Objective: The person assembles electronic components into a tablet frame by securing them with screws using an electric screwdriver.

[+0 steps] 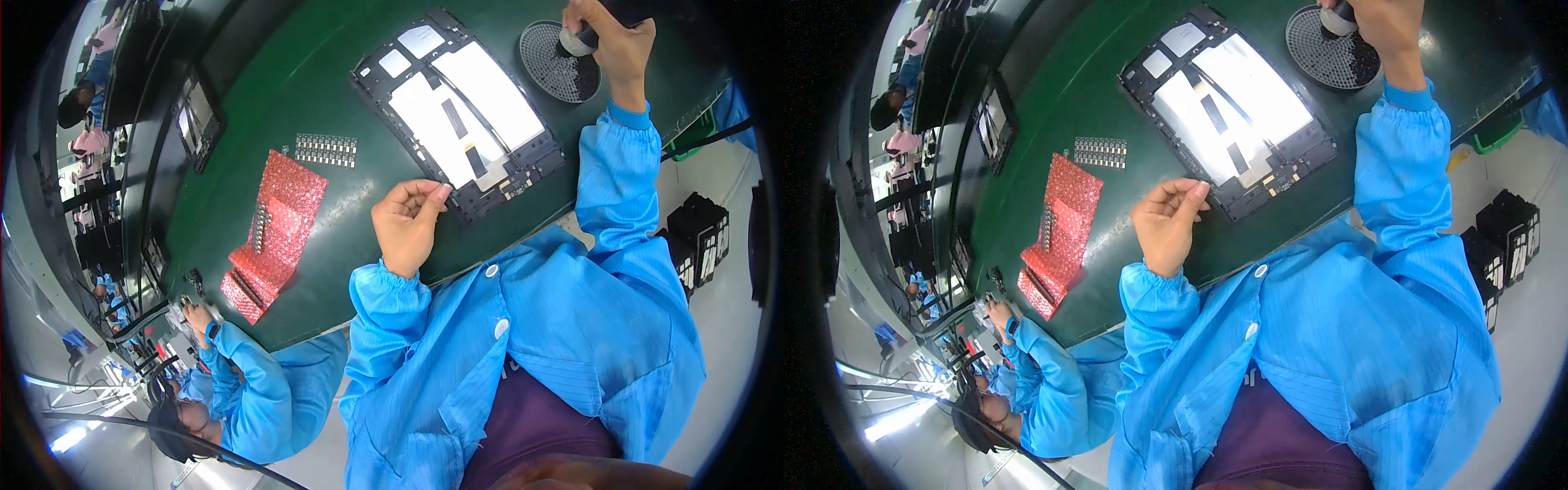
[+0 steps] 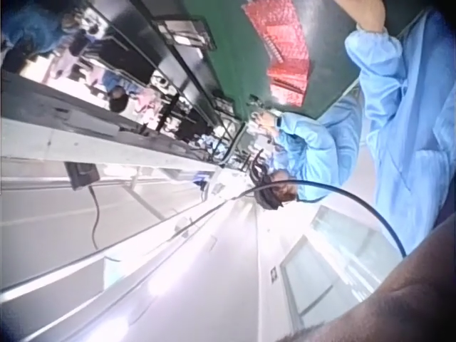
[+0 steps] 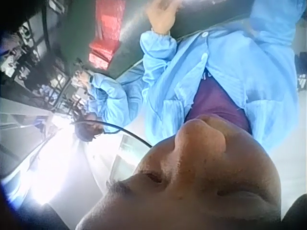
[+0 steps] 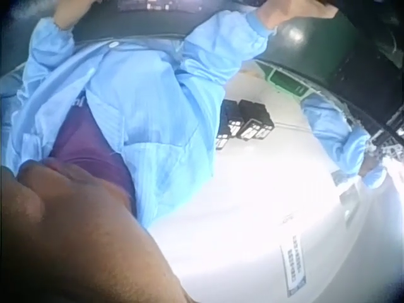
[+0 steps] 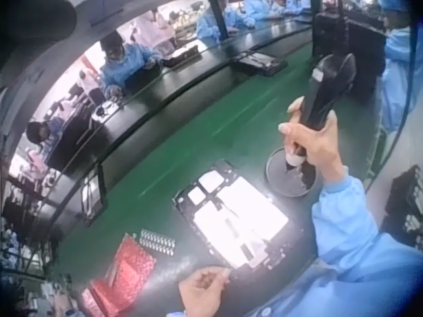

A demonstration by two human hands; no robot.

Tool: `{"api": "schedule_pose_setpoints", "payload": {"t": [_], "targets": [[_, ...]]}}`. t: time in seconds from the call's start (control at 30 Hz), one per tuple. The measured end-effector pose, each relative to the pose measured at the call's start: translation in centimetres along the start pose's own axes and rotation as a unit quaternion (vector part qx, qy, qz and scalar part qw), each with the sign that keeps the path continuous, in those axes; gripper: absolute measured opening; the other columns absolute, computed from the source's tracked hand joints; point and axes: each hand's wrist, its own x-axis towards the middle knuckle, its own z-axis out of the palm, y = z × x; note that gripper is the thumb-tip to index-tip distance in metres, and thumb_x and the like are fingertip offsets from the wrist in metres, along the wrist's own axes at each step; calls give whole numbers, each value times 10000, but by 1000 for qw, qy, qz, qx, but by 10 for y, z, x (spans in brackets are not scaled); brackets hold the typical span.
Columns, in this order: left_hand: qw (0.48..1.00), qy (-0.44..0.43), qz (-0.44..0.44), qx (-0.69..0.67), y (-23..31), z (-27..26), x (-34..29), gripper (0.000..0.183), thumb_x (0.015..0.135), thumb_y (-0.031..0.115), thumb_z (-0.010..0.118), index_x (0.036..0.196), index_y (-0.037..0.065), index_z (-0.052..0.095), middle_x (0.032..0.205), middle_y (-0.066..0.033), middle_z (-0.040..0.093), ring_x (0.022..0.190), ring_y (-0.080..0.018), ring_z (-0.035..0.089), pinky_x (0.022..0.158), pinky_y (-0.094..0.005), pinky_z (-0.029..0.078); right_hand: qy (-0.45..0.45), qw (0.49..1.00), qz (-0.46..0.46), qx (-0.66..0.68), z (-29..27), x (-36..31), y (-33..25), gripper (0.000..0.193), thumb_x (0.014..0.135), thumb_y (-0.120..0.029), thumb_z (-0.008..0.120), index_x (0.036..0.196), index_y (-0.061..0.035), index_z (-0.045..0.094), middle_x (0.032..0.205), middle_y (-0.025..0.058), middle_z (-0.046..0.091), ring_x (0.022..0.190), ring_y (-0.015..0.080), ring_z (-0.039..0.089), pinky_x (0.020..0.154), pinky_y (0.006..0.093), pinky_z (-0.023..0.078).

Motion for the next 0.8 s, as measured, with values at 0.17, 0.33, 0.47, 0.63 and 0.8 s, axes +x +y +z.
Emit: {"api": "schedule_pose_setpoints", "payload": {"t": [0.17,0.33,0.47,0.63,0.8], "targets": [[998,37,1,42,0,0,8,137,774,42,705,840,-37,615,718,-38,625,646,-60,552,583,-181,431,46,770,-12,-636,23,-4,-14,251,732,18,670,932,16,518,539,45,533,407,117,509,389,221,391],[997,35,31,65,-6,-1,10,150,745,33,725,829,-28,616,738,-21,611,647,-68,559,571,-185,433,47,763,-18,-644,23,-3,-16,254,731,24,668,935,17,516,540,45,532,402,119,507,387,222,393],[985,77,108,108,-13,3,9,149,715,20,738,801,-14,622,755,-26,597,637,-83,568,530,-197,437,54,771,-25,-634,25,-3,-14,250,733,35,660,937,17,516,555,47,533,405,120,508,387,225,397],[963,107,179,174,-9,9,3,157,706,58,757,767,-2,626,730,-43,605,625,-94,566,532,-202,447,63,781,-35,-620,28,-5,-11,279,727,46,654,956,15,497,572,50,526,418,128,517,390,227,408],[864,90,368,332,-19,5,-3,231,684,123,746,873,19,661,803,-87,580,670,-234,581,568,-318,487,-77,840,7,-537,39,-15,-5,256,796,13,587,1045,-9,533,667,84,518,531,177,521,539,357,454]]}}
